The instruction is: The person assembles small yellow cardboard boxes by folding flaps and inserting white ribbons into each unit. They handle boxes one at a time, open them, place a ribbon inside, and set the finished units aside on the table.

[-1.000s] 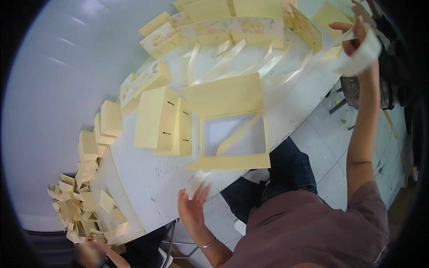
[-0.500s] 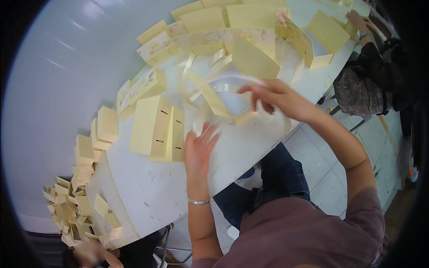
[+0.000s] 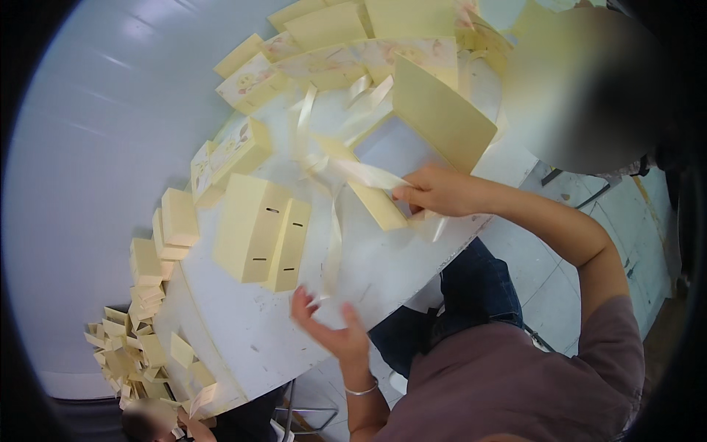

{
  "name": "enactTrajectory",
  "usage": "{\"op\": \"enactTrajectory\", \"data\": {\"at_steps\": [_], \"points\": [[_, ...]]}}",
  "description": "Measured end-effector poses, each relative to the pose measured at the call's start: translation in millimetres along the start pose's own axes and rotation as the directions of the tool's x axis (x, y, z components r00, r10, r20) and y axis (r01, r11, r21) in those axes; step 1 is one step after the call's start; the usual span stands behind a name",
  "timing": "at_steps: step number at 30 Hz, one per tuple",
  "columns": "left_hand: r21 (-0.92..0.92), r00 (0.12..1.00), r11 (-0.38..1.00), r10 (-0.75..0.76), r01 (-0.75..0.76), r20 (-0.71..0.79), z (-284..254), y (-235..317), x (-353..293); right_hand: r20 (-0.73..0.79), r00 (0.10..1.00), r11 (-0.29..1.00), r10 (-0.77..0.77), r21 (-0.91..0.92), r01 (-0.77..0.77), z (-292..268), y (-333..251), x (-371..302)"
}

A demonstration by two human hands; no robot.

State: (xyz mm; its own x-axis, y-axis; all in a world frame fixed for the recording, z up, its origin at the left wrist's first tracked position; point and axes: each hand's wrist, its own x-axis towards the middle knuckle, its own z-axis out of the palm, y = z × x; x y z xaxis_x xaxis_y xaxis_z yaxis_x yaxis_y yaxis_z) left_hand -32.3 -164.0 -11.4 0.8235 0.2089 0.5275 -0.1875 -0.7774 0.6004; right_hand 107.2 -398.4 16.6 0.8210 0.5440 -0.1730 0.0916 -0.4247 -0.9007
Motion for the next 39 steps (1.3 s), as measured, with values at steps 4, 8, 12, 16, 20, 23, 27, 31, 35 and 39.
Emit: {"op": "enactTrajectory", "data": {"at_steps": [4,8,12,16,20,23,27,31,35,39], "points": [[-0.34,0.959,0.94,0.074,0.024,0.272,50,66,41,-0.109,0.992,0.981,-0.062,0.177,0.081,1,10,-10],[-0.284,0.924,0.943,-0.055,0.173,0.379,80,64,61,-0.441,0.885,0.857,-0.148,0.389,0.337,-56,-43,-9],[-0.309,0.721,0.776,-0.254,0.55,0.645,80,63,63,-0.632,0.75,0.968,-0.197,-0.006,0.25,-117,-97,-20],[-0.428,0.719,0.645,-0.285,0.633,0.634,77,58,51,-0.508,0.801,0.948,-0.317,-0.192,0.254,-30,-105,-44],[-0.378,0.878,0.914,0.058,0.144,0.476,82,28,35,-0.102,0.894,0.768,-0.436,-0.559,0.312,28,-42,-26],[-0.405,0.737,0.689,-0.28,0.601,0.615,73,61,38,-0.173,0.934,0.734,-0.311,-0.669,0.12,13,5,-21],[-0.394,0.802,0.787,-0.205,0.476,0.561,76,57,34,-0.09,0.959,0.727,-0.267,-0.672,0.139,11,14,-24],[-0.403,0.791,0.753,-0.247,0.52,0.56,75,63,36,-0.023,0.967,0.739,-0.255,-0.649,0.179,10,20,-15],[-0.423,0.793,0.734,-0.256,0.532,0.552,78,62,35,-0.02,0.99,0.83,-0.141,-0.548,0.107,10,14,-10],[-0.434,0.79,0.715,-0.272,0.548,0.549,78,61,33,-0.221,0.944,0.877,-0.244,-0.466,0.118,13,13,-11]]}}
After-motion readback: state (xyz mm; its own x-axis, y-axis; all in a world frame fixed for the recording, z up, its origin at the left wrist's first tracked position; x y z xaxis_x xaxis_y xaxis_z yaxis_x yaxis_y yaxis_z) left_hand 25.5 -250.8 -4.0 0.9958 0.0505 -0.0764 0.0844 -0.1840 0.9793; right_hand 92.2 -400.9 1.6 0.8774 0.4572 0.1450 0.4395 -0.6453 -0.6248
